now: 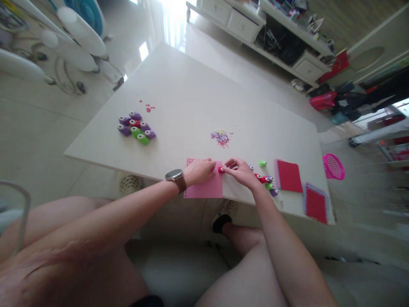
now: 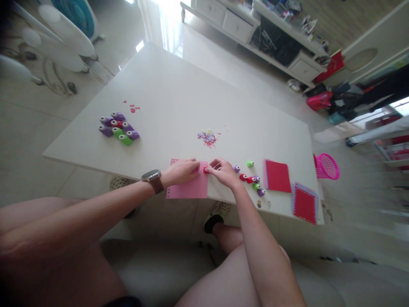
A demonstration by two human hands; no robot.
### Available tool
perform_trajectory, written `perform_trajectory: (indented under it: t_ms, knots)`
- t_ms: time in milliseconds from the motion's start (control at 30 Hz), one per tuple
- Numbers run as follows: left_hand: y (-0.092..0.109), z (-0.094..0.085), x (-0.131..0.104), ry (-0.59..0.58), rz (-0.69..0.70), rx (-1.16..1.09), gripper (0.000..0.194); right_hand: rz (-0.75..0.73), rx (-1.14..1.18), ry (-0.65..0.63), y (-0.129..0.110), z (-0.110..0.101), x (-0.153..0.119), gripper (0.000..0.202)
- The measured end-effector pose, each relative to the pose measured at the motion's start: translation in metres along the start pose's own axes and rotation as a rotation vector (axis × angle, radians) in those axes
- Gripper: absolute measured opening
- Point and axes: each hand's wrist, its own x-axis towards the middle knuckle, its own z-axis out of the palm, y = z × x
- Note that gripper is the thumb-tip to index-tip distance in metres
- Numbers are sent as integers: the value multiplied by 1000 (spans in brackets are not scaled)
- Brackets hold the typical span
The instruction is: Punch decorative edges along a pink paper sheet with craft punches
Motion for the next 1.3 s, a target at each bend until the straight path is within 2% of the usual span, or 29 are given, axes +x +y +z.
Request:
perform_trajectory:
  t_ms: [133,367,600,767,900,1033,1133,1267,1300]
  knots:
    - [5,-3,3,-23,-71,-7,49,50,66,-35,7,1,5,33]
    - [12,-3,14,-32,-115,57,66,112,-23,-62,5,-3,14,44]
    - [21,-11,19,-106,-209,74,62,236,-267,-62,-12,-1,25,32]
    - [21,-6,16,-69,-206,70,61,296,-409,-56,-22,6,27,28]
    - [16,-1,17,-65,-163,106,58,243,-424,-11,-28,8,25,31]
    - [13,-5,18,-135,-156,112,55,242,-334,-99,-29,-7,18,25]
    - [14,-7,15,-131,-138,113,43,197,-291,-73,-25,-18,10,18]
    - [13,-4,12,-131,-108,119,30,-34,-368,-10,-21,-9,4,33]
    - [12,-3,11,-131,-102,118,29,-94,-388,-20,-20,-4,3,32]
